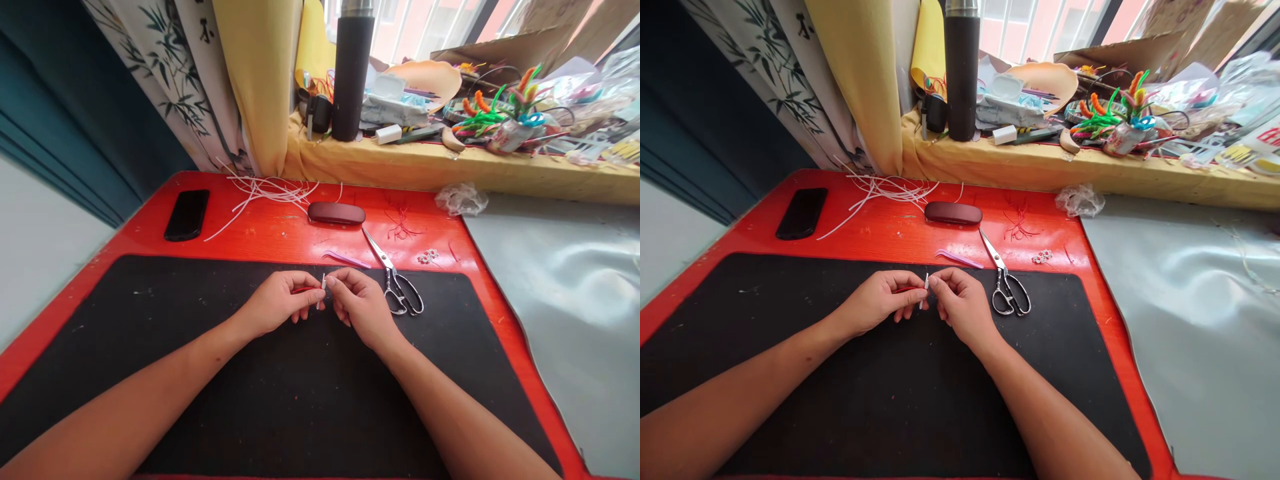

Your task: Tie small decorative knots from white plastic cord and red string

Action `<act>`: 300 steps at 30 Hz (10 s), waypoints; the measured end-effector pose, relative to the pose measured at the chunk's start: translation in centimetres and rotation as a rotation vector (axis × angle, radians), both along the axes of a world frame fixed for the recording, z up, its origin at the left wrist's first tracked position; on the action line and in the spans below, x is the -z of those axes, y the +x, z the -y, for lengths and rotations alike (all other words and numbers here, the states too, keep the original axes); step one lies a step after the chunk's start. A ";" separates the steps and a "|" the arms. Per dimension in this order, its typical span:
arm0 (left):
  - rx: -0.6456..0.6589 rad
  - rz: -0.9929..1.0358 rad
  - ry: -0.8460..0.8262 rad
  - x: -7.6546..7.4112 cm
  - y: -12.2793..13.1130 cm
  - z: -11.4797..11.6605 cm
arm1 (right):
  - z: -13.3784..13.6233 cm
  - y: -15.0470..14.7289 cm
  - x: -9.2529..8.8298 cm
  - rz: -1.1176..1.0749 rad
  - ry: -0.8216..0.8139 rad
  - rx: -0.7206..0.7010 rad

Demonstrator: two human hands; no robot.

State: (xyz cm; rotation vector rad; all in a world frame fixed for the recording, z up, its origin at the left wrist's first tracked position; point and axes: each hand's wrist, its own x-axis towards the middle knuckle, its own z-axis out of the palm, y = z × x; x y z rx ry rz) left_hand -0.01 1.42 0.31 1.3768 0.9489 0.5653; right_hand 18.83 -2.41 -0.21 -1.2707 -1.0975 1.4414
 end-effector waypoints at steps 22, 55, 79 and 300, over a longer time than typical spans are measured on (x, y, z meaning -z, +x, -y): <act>0.031 0.089 -0.106 0.1 -0.1 -0.2 | -0.1 0.2 0.6 -0.085 0.019 0.024; 0.052 0.049 -0.021 0.1 -0.3 -0.2 | -0.1 0.1 0.2 -0.100 0.026 0.013; -0.211 0.230 -0.281 -0.1 -0.4 -0.8 | 0.2 -0.1 0.1 0.030 0.049 -0.045; 0.012 0.341 -0.164 1.9 -0.8 -1.2 | -2.8 -0.8 -0.6 0.166 0.038 -0.192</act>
